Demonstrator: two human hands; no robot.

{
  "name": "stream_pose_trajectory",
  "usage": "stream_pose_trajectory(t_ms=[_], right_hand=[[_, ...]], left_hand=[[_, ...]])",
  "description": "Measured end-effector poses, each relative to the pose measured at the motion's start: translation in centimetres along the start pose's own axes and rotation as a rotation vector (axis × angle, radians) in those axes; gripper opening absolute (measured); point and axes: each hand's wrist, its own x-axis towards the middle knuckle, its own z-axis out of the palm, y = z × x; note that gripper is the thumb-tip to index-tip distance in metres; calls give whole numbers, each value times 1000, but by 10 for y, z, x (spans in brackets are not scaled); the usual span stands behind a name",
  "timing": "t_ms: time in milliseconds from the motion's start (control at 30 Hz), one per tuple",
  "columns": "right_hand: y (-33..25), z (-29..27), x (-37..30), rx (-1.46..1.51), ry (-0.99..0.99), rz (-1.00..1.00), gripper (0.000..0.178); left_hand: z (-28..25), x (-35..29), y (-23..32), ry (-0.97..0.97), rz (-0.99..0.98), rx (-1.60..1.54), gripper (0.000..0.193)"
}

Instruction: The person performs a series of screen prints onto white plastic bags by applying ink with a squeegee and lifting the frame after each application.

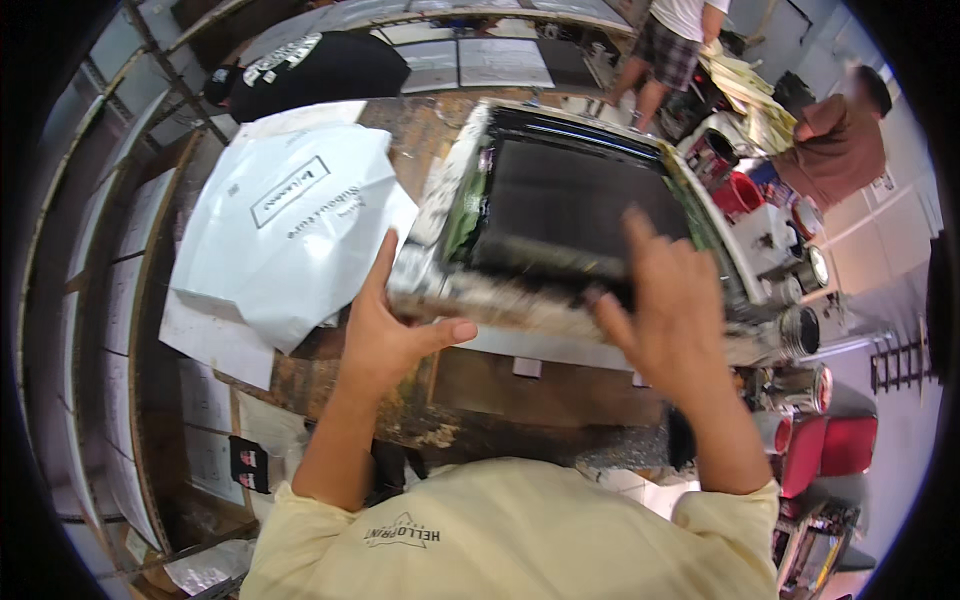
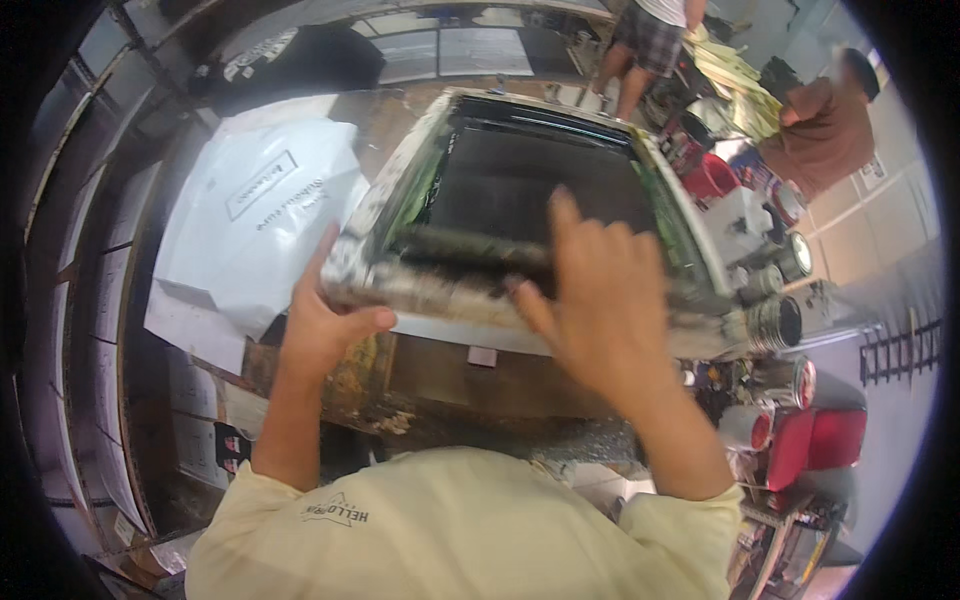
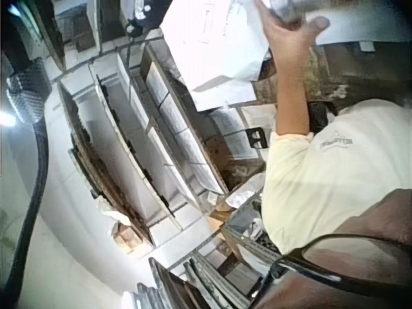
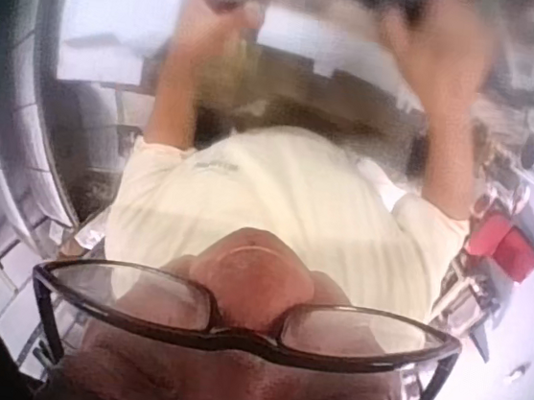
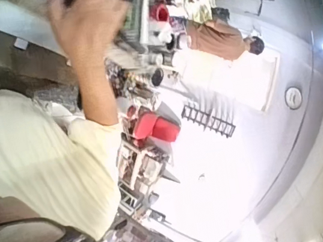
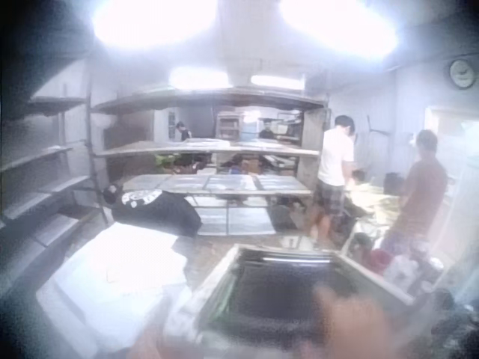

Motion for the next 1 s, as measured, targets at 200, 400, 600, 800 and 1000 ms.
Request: stream_pose_trajectory(t_ms=[200,400,600,800,1000], right_hand=[[-5,85,-69,191,-331,86,39],[-16,132,-99,285,-241,82,57],[48,192,-19,171,-185,75,54],[149,270,106,57,-14,25,33],[210,249,196,111,-358,-35,48]], left_hand=[[-2,-15,-83,126,60,767,85],[-17,-23,-126,118,64,1015,90],[-20,-21,-121,90,54,1049,88],[-23,-26,-122,116,50,1003,102],[-25,-27,-128,74,231,918,141]])
